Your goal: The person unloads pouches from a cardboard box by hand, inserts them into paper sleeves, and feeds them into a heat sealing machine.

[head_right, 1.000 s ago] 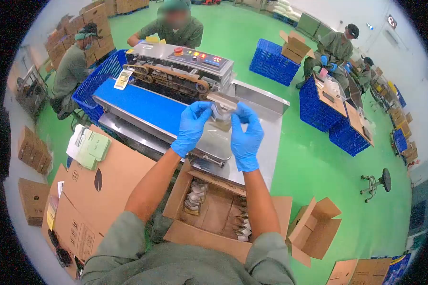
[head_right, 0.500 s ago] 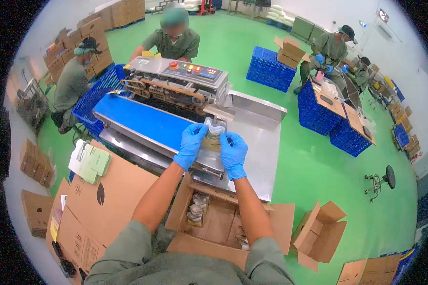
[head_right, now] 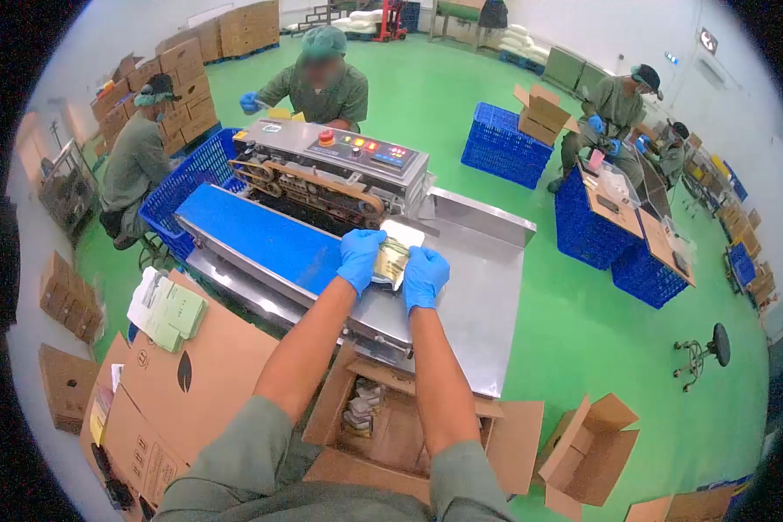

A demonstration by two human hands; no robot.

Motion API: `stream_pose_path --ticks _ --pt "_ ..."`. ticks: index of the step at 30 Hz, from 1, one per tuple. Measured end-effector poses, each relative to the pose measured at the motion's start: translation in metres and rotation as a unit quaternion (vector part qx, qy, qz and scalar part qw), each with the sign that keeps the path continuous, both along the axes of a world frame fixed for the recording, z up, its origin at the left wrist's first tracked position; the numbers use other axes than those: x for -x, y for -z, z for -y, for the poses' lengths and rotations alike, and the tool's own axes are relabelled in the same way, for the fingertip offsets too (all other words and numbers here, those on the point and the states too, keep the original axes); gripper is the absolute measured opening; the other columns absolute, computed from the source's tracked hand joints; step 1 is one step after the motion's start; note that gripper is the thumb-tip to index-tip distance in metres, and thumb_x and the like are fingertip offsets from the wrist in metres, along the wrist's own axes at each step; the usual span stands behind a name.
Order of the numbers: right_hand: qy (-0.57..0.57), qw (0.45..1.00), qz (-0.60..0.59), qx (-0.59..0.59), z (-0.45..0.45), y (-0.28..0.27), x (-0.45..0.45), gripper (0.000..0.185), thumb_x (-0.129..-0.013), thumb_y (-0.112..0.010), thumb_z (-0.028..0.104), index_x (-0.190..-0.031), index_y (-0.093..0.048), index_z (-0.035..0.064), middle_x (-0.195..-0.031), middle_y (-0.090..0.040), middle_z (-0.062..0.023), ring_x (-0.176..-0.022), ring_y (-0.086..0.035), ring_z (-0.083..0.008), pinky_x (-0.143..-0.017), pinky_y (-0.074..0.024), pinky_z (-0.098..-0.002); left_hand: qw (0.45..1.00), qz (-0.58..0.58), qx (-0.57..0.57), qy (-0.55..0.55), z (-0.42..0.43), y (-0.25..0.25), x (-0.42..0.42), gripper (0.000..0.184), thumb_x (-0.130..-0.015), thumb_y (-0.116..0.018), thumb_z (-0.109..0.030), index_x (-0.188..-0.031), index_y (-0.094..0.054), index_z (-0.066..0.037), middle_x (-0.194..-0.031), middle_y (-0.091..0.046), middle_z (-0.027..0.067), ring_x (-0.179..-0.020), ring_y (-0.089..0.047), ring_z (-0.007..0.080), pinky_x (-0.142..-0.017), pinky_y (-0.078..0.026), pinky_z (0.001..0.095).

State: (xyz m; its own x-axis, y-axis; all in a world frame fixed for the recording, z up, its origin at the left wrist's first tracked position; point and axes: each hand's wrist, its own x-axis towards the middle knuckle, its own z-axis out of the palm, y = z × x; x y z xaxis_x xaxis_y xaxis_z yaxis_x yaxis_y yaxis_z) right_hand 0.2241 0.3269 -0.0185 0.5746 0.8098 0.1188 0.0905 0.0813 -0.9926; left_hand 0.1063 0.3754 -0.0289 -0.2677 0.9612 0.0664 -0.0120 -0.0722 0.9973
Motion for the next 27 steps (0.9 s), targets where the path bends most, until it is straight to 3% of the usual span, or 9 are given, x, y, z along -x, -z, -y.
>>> stream_pose_path --ticks 3,11,15,17,18,20,22,25,27 --pt "0.023 0.998 0.040 -0.042 -0.014 0.005 0.010 0.027 -0.074 -0.065 0.021 -0.065 -0.065 -0.0047 -0.051 -0.057 -0.0117 -0.050 -0.052 -0.0137 -0.050 -0.0420 -0.0359 1.000 -0.031 0.003 0.000 -0.015 0.006 0.011 0.023 -0.075 -0.068 -0.021 -0.076 -0.070 0.002 -0.065 -0.067 0.0122 -0.057 -0.063 0.0184 -0.056 -0.049 0.0337" --pt "-0.037 0.992 0.117 0.040 -0.032 -0.003 0.036 0.023 -0.075 -0.065 0.019 -0.076 -0.071 -0.0034 -0.067 -0.067 -0.0130 -0.059 -0.060 -0.0170 -0.058 -0.0471 -0.0347 0.999 0.012 0.017 0.027 -0.030 -0.006 0.045 0.024 -0.076 -0.066 -0.020 -0.076 -0.070 0.004 -0.066 -0.067 0.0124 -0.057 -0.062 0.0181 -0.056 -0.049 0.0333" --pt "-0.065 0.983 0.166 0.051 -0.039 -0.004 0.053 0.024 -0.075 -0.066 0.021 -0.074 -0.071 -0.0016 -0.065 -0.067 -0.0138 -0.057 -0.059 -0.0171 -0.057 -0.0462 -0.0351 0.995 -0.096 -0.010 -0.025 -0.030 -0.016 0.063 0.026 -0.077 -0.066 -0.022 -0.072 -0.070 0.003 -0.065 -0.067 0.0143 -0.055 -0.063 0.0208 -0.056 -0.049 0.0341" --pt "-0.065 0.986 0.147 0.040 -0.037 -0.007 0.059 0.026 -0.076 -0.063 0.023 -0.072 -0.069 -0.0016 -0.064 -0.064 -0.0164 -0.056 -0.059 -0.0207 -0.057 -0.0454 -0.0371 0.979 -0.201 0.029 -0.034 -0.027 -0.020 0.073 0.026 -0.077 -0.070 -0.021 -0.091 -0.069 0.001 -0.085 -0.069 0.0166 -0.069 -0.066 0.0255 -0.067 -0.052 0.0366" --pt "-0.066 0.989 0.132 0.030 -0.035 -0.010 0.062 0.029 -0.077 -0.061 0.025 -0.070 -0.068 -0.0016 -0.062 -0.062 -0.0190 -0.054 -0.058 -0.0243 -0.057 -0.0445 -0.0391 0.977 -0.205 0.034 -0.036 -0.023 -0.018 0.074 0.026 -0.077 -0.070 -0.021 -0.091 -0.069 0.001 -0.085 -0.069 0.0166 -0.069 -0.066 0.0255 -0.067 -0.052 0.0366" --pt "-0.083 0.992 0.095 0.011 -0.030 -0.012 0.066 0.031 -0.079 -0.058 0.028 -0.073 -0.068 -0.0002 -0.066 -0.063 -0.0203 -0.057 -0.061 -0.0277 -0.059 -0.0459 -0.0402 0.931 -0.281 -0.118 -0.198 -0.016 -0.014 0.068 0.033 -0.079 -0.065 -0.021 -0.102 -0.064 0.002 -0.097 -0.065 0.0204 -0.091 -0.062 0.0325 -0.079 -0.048 0.0390" --pt "-0.071 0.989 0.129 -0.006 -0.029 -0.005 0.062 0.030 -0.079 -0.057 0.028 -0.077 -0.069 0.0006 -0.070 -0.064 -0.0202 -0.061 -0.062 -0.0281 -0.062 -0.0471 -0.0394 0.885 -0.358 -0.204 -0.215 0.019 -0.043 0.061 0.035 -0.077 -0.066 -0.018 -0.108 -0.060 -0.003 -0.105 -0.061 0.0185 -0.101 -0.056 0.0340 -0.088 -0.044 0.0413" --pt "-0.106 0.976 0.189 -0.024 0.014 -0.022 0.046 0.026 -0.082 -0.056 0.024 -0.088 -0.069 0.0026 -0.084 -0.066 -0.0211 -0.073 -0.065 -0.0299 -0.069 -0.0496 -0.0379 0.860 -0.345 -0.339 -0.161 0.059 -0.061 0.035 0.024 -0.078 -0.066 -0.014 -0.100 -0.062 -0.004 -0.099 -0.062 0.0150 -0.092 -0.059 0.0328 -0.085 -0.046 0.0398" --pt "-0.119 0.970 0.210 -0.044 0.048 -0.026 0.025 0.023 -0.083 -0.057 0.021 -0.088 -0.069 0.0015 -0.082 -0.066 -0.0202 -0.073 -0.065 -0.0278 -0.068 -0.0495 -0.0364 0.911 -0.268 -0.311 -0.035 0.087 -0.065 0.010 0.021 -0.080 -0.065 -0.014 -0.099 -0.062 -0.006 -0.100 -0.062 0.0139 -0.092 -0.060 0.0318 -0.083 -0.046 0.0386"
